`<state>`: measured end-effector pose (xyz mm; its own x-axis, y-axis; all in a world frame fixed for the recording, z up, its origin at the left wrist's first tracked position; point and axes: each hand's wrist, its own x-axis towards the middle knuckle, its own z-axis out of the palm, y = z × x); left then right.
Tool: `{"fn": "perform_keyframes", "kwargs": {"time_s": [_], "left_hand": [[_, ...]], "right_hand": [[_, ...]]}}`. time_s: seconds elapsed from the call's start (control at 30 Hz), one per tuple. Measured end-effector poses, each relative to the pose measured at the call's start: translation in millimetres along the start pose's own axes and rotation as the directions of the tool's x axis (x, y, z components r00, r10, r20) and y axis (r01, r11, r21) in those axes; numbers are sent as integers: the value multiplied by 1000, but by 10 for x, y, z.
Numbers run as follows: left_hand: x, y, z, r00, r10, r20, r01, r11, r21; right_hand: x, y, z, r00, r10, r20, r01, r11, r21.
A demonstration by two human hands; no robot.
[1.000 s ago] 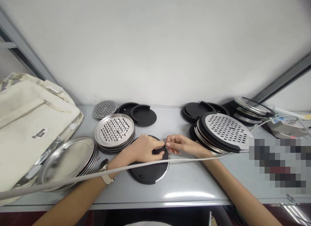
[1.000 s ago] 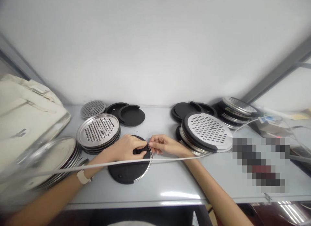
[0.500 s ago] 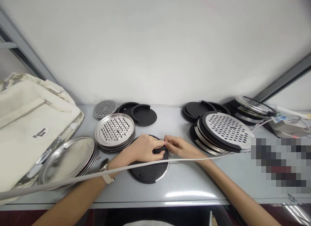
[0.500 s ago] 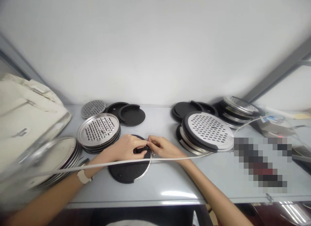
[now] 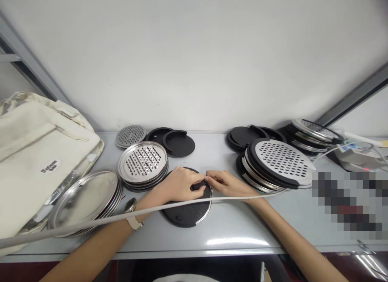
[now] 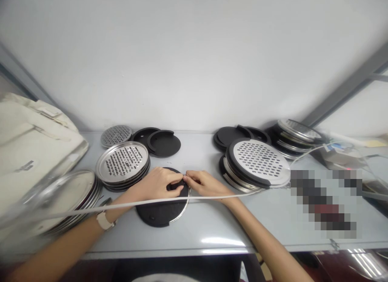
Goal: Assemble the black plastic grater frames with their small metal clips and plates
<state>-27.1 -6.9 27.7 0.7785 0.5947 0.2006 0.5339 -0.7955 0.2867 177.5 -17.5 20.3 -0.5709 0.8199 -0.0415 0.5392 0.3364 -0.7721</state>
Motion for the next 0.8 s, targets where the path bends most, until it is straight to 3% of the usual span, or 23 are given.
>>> {"fn": "perform_keyframes", "kwargs": {"time_s": [0.3, 0.8], "left_hand": [[17, 38, -10, 997, -44, -67, 47, 998, 42], [21, 49, -19, 995, -77, -67, 81, 996, 48]], "right_hand": [[11, 17, 31, 999, 33, -38, -41, 975, -218], [-17, 38, 50, 998, -1, -64, -12, 980, -199]]}}
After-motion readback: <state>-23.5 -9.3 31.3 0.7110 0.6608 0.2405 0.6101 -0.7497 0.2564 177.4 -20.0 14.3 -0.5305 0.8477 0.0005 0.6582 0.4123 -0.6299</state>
